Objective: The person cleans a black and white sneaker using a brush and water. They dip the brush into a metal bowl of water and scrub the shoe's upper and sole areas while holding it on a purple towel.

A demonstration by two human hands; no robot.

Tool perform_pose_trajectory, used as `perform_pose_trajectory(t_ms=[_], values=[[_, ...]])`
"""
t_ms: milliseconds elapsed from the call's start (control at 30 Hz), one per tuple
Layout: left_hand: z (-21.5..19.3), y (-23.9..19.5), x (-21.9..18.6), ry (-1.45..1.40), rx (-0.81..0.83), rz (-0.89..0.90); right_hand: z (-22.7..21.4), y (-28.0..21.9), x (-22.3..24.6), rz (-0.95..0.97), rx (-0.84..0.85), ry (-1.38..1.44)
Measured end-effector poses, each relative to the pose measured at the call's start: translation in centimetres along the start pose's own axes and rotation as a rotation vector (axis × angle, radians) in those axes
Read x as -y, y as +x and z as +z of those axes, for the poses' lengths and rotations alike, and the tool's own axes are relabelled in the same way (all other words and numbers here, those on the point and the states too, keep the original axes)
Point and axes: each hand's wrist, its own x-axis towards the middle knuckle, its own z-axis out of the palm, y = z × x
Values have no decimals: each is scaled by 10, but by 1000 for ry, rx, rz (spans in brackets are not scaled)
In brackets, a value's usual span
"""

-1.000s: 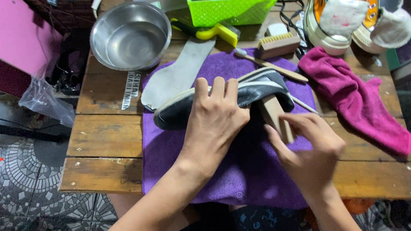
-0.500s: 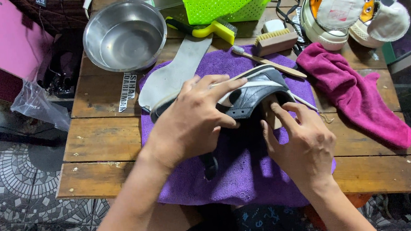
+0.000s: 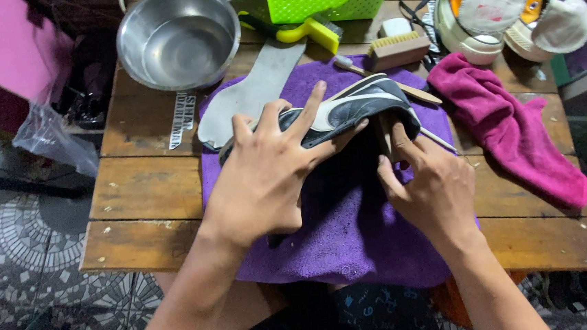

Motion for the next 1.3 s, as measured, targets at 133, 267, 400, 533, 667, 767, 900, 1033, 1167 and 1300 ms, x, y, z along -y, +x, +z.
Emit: perform_pose_trajectory(t_ms=[133, 267, 400, 533, 667, 767, 900, 1033, 1167, 1300], values=[[-7, 0, 8, 51, 6, 58, -3, 9, 1, 0, -18, 25], [-4, 1, 14, -98, 3, 127, 5, 8, 0, -47, -59, 32], [6, -2, 14, -76, -61, 121, 6, -4, 11, -337, 0, 149], [10, -6, 7, -85, -47, 107, 18, 10, -32, -482, 76, 269], [12, -7, 3, -70, -71, 92, 22, 9, -36, -374, -73, 14], [14, -11, 1, -103, -84, 96, 17, 1, -28, -477, 3, 243], [13, -12, -1, -142, -126, 102, 11, 10, -39, -362, -47, 157], [9, -11, 0, -192, -150, 114, 19, -1, -28, -266, -82, 199], [6, -12, -4, -180, -67, 99, 10, -4, -24, -443, 76, 479], [10, -12, -2, -154, -81, 91, 23, 9, -43, -229, -48, 185]])
